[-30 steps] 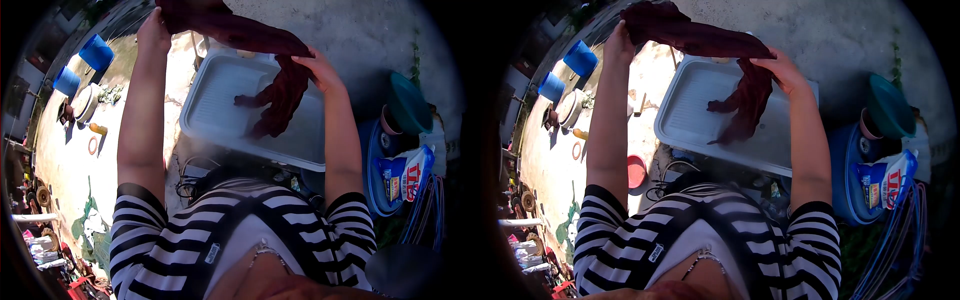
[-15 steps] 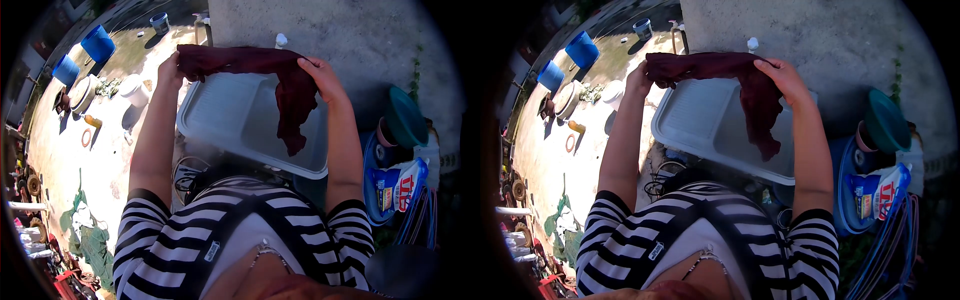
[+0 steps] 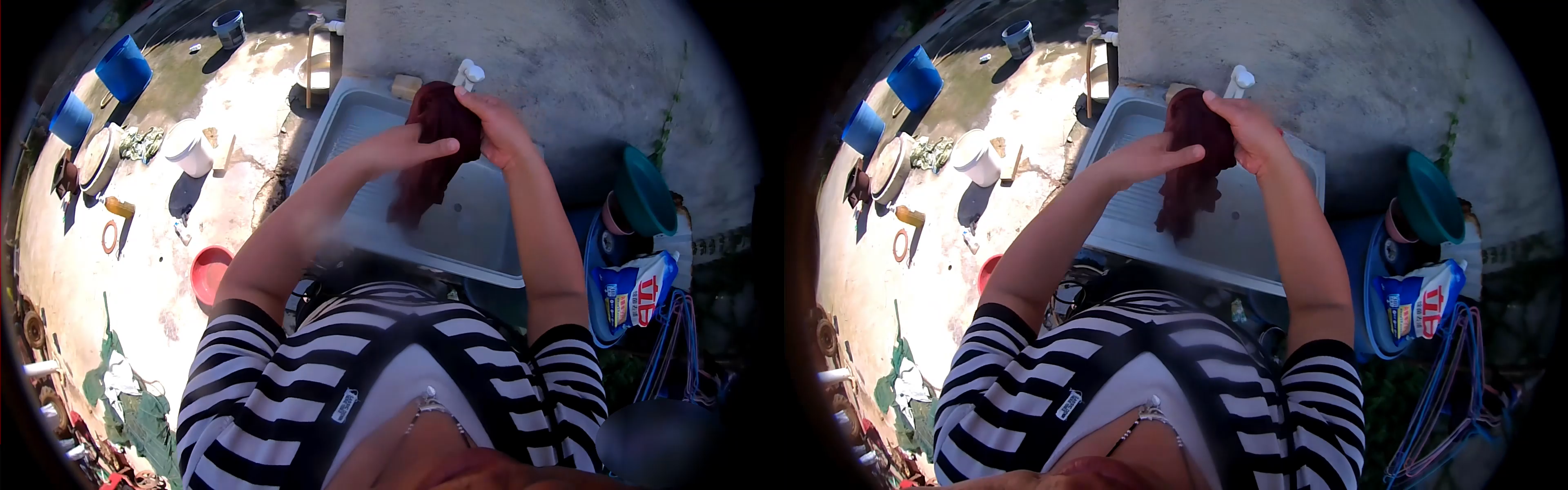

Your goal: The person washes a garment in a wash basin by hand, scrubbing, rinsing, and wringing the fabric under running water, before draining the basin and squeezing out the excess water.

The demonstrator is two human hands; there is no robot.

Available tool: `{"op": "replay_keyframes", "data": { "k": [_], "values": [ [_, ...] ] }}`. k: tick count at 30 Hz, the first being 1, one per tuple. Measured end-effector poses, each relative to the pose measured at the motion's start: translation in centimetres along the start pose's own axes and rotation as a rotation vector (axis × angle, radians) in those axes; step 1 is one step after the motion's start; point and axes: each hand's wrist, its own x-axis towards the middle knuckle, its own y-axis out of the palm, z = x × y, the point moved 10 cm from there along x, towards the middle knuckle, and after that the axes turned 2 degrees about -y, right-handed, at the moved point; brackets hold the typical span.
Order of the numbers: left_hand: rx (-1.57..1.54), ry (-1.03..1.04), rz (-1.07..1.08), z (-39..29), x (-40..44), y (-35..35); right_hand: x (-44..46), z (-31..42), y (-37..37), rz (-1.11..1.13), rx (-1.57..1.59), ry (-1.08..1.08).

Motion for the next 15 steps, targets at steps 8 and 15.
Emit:
{"op": "replay_keyframes", "data": {
  "k": [8, 15],
  "values": [
    [-0.307, 0.085, -0.149, 2.2, 1.7, -8.9, -0.4, 3.5, -4.6, -0.259, -0.940, -0.122],
    [-0.844, 0.263, -0.355, 1.4, 0.4, -20.0, -5.1, 5.7, -13.5, -0.572, -0.080, -0.258]
  ]
}}
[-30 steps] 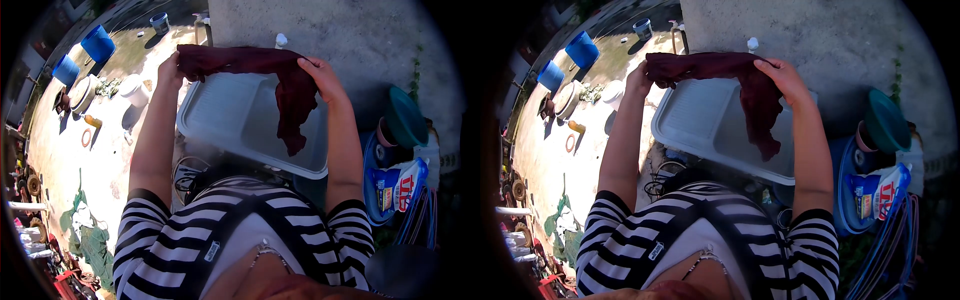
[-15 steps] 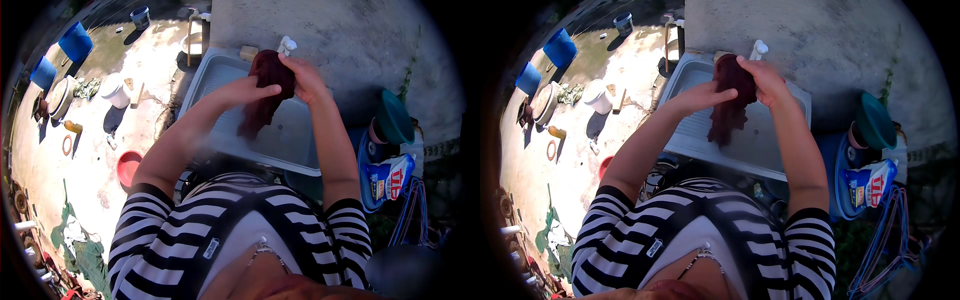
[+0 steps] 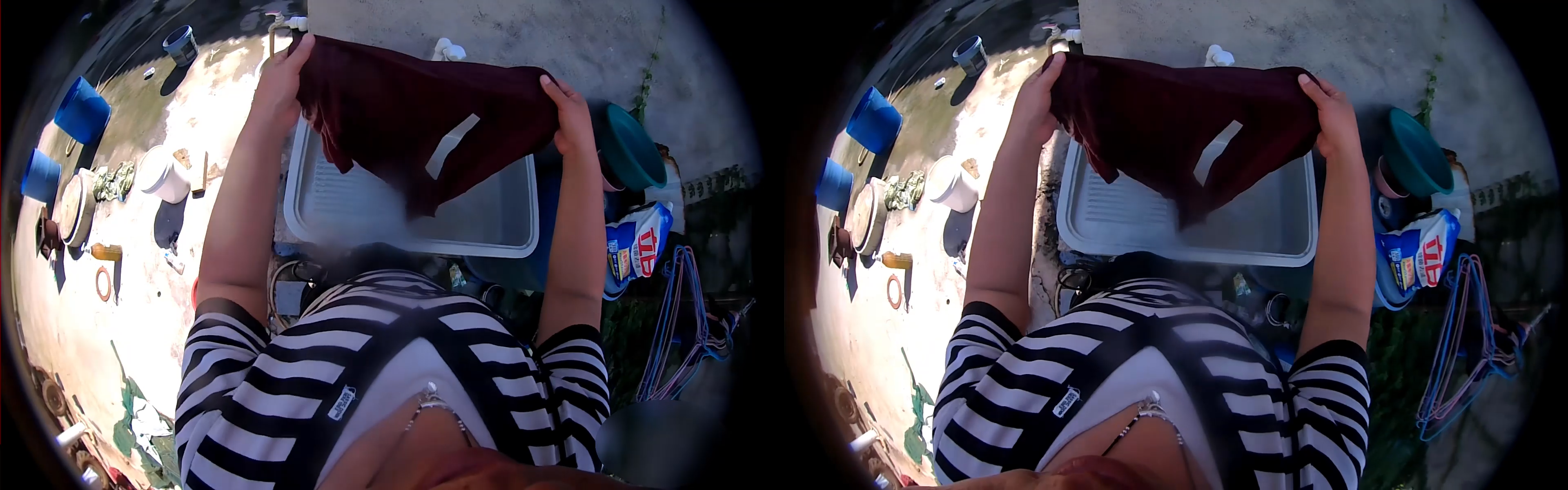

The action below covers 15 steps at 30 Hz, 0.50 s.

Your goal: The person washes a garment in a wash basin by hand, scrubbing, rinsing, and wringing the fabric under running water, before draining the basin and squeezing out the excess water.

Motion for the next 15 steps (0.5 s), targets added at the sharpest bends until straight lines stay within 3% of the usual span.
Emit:
{"op": "replay_keyframes", "data": {
  "k": [10, 13, 15],
  "values": [
    [-0.010, 0.119, 0.089, -4.3, 1.5, 1.2, -0.3, 6.8, 5.6, 0.074, 0.051, -0.291],
    [0.232, 0.220, 0.242, -4.5, -0.5, 4.5, -1.2, 7.6, 10.6, 0.190, 0.150, -0.227],
    [0.609, 0.270, 0.299, -3.6, -2.3, 7.4, -1.7, 8.1, 14.9, 0.329, 0.102, -0.263]
  ]
}}
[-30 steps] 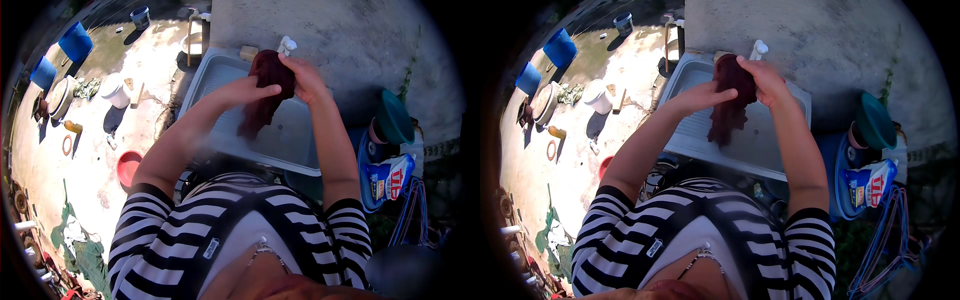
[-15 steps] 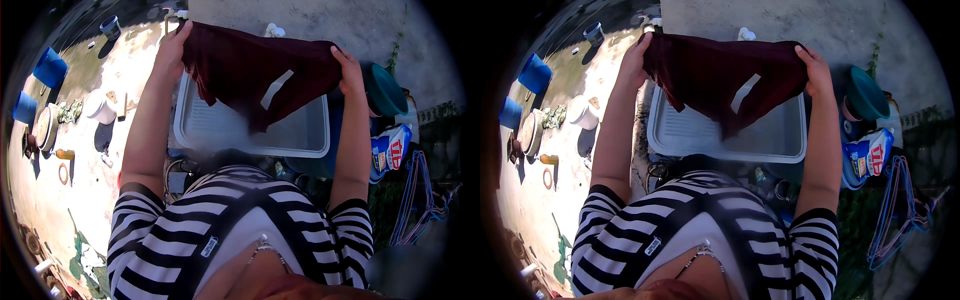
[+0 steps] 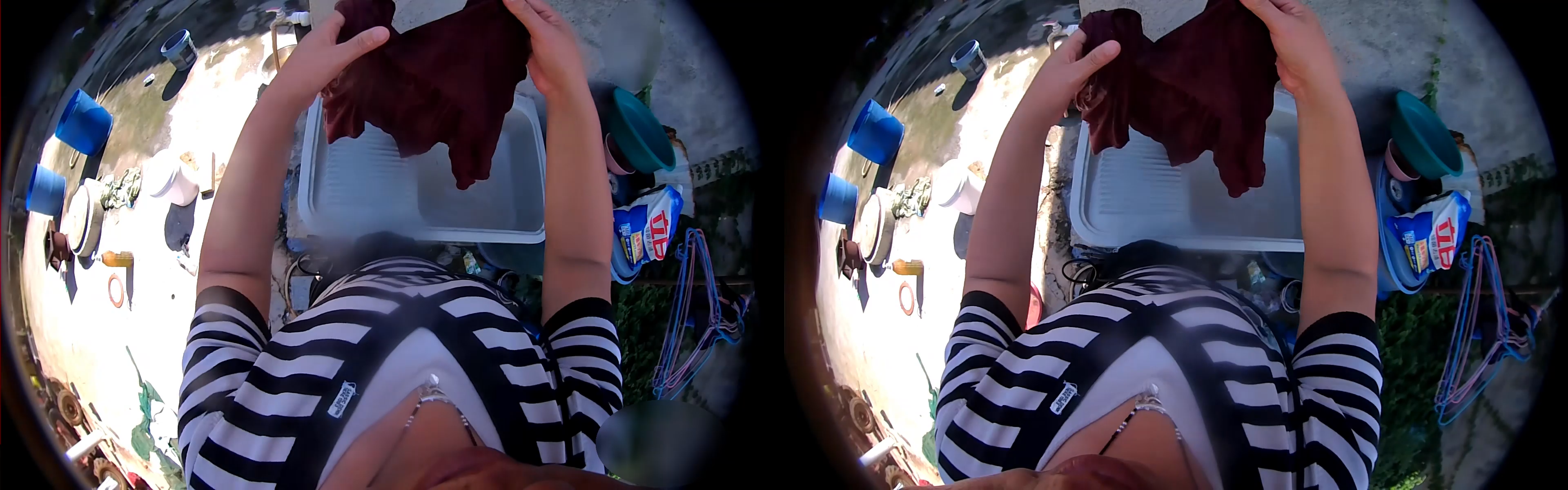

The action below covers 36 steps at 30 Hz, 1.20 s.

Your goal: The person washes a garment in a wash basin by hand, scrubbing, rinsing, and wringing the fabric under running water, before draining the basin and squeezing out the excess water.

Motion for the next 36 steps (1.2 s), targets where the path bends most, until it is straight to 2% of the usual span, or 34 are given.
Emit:
{"op": "replay_keyframes", "data": {
  "k": [1, 3, 4, 7, 8, 9, 10, 11, 13, 15, 17, 19, 20, 21, 24, 27, 30, 33, 36],
  "values": [
    [0.251, 0.012, 0.015, -0.3, 0.0, 1.3, 0.4, 0.0, 2.2, 0.071, -0.017, -0.012],
    [0.829, 0.224, 0.022, -0.2, 0.9, 4.3, 0.5, 0.7, 6.7, 0.164, 0.022, -0.095],
    [0.962, 0.173, 0.000, -0.9, 0.6, 5.5, 0.8, 0.7, 8.1, 0.209, 0.011, -0.117],
    [0.195, 0.349, -0.279, -5.1, -0.8, 3.3, 1.1, 0.7, 8.6, 0.255, 0.106, -0.225],
    [0.109, 0.309, -0.308, -3.7, -0.2, 2.2, 0.6, -0.9, 6.1, 0.094, -0.220, -0.196],
    [-0.039, 0.173, -0.247, 1.0, 0.7, 1.0, -0.6, -2.7, 2.5, -0.063, -0.547, -0.163],
    [0.026, 0.189, -0.274, 2.7, 0.8, 0.2, -2.1, -4.4, -1.0, -0.219, -0.875, -0.124],
    [0.092, 0.202, -0.299, 4.5, 0.7, -0.3, -2.9, -7.4, -2.3, -0.137, -0.844, -0.052],
    [0.313, -0.035, -0.202, 12.8, 1.1, -0.2, -5.2, -14.4, -5.1, 0.027, -0.777, 0.093],
    [0.815, -0.211, -0.052, 18.7, -1.0, 1.2, -10.3, -22.3, -10.9, 0.024, -0.826, 0.241],
    [0.941, -0.390, 0.111, 26.4, -3.7, 2.4, -16.2, -29.3, -16.3, 0.021, -0.863, 0.417],
    [1.113, -0.337, 0.092, 27.8, -6.2, 4.0, -22.3, -33.9, -19.7, 0.001, -0.909, 0.591],
    [1.198, -0.309, 0.086, 28.4, -7.0, 5.0, -25.2, -36.3, -21.3, -0.014, -0.939, 0.545],
    [1.189, -0.238, 0.062, 29.2, -6.9, 6.0, -27.4, -38.2, -22.6, -0.027, -0.969, 0.498],
    [1.157, -0.044, 0.003, 29.5, -5.8, 8.6, -31.3, -42.7, -23.5, 0.096, -0.985, 0.671],
    [0.989, -0.014, 0.033, 29.8, -2.9, 10.5, -32.2, -45.7, -24.2, 0.081, -0.993, 0.710],
    [0.830, -0.019, -0.026, 27.8, -0.3, 11.9, -31.3, -47.8, -24.7, 0.051, -1.008, 0.714],
    [1.011, 0.019, 0.035, 30.9, 1.3, 13.4, -31.1, -51.8, -26.3, 0.036, -1.008, 0.695],
    [1.220, -0.105, 0.215, 37.2, 0.0, 14.5, -31.9, -56.8, -29.0, 0.132, -1.022, 0.856]
  ]
}}
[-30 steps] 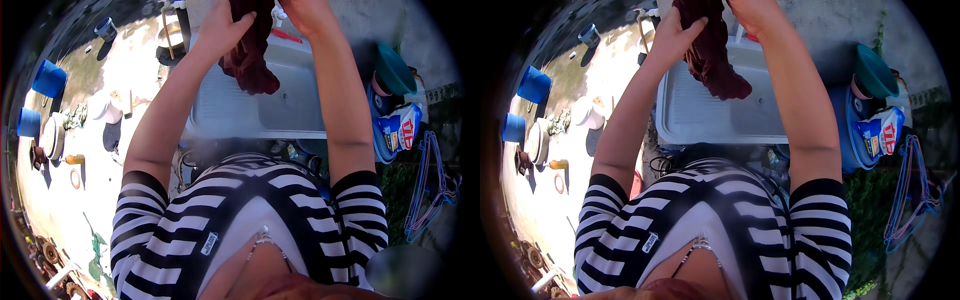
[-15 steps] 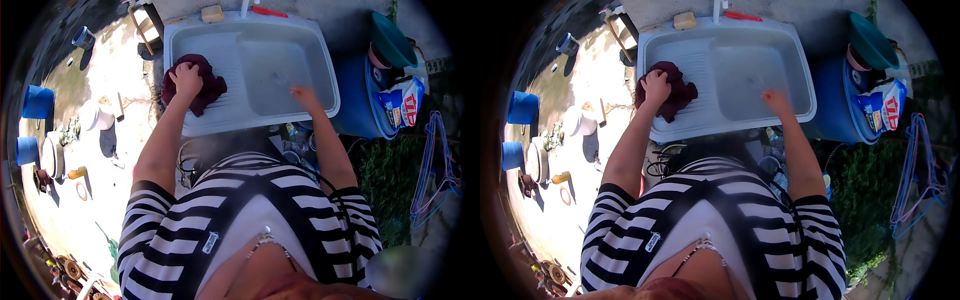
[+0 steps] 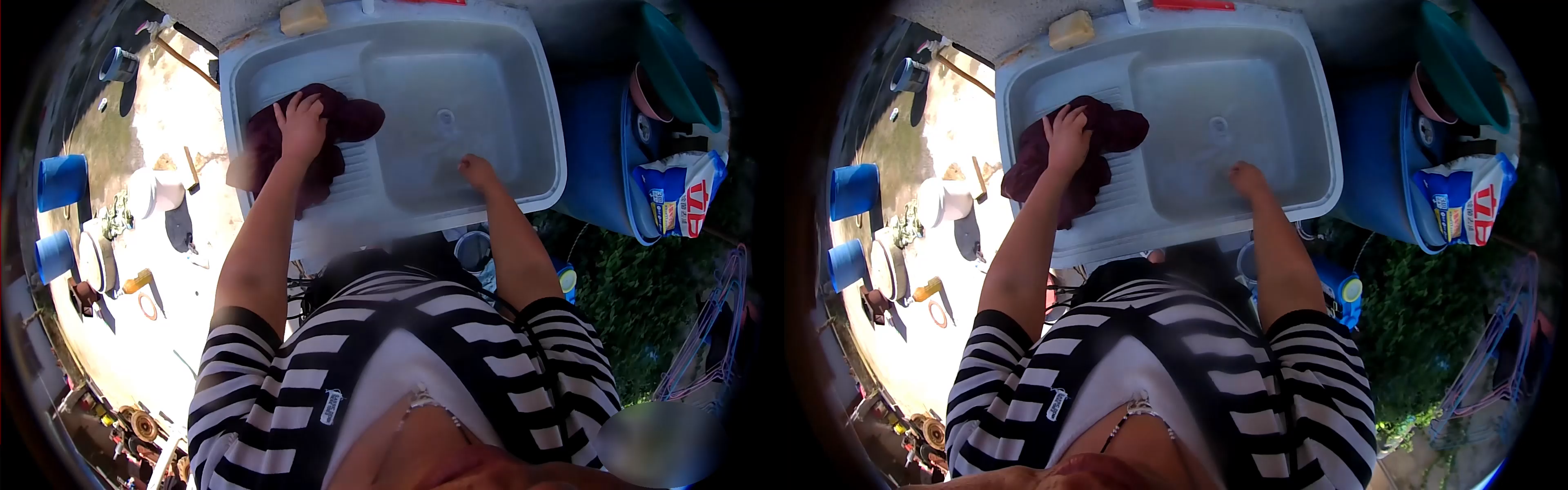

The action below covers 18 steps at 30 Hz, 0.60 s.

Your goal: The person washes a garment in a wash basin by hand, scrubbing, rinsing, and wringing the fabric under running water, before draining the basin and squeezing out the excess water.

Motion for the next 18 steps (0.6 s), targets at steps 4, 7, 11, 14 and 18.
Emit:
{"op": "replay_keyframes", "data": {
  "k": [4, 7, 11, 14, 18],
  "values": [
    [0.063, 0.024, -0.125, -1.1, -1.5, 1.3, 3.2, -3.6, 1.5, 0.192, -0.367, 0.184],
    [0.079, 0.014, -0.120, -1.6, -1.0, 1.1, 5.3, -6.2, 2.0, 0.143, -0.437, 0.272],
    [0.079, 0.011, -0.114, -1.8, -0.4, 1.2, 9.5, -6.3, 6.3, 0.059, -0.378, 0.120],
    [0.084, 0.011, -0.098, -1.9, -0.4, 1.2, 8.1, 3.2, 6.5, 0.024, -0.184, -0.136],
    [0.070, 0.014, -0.127, -1.8, -0.5, 1.0, 4.8, 7.6, 6.2, 0.443, 0.514, -0.143]
  ]
}}
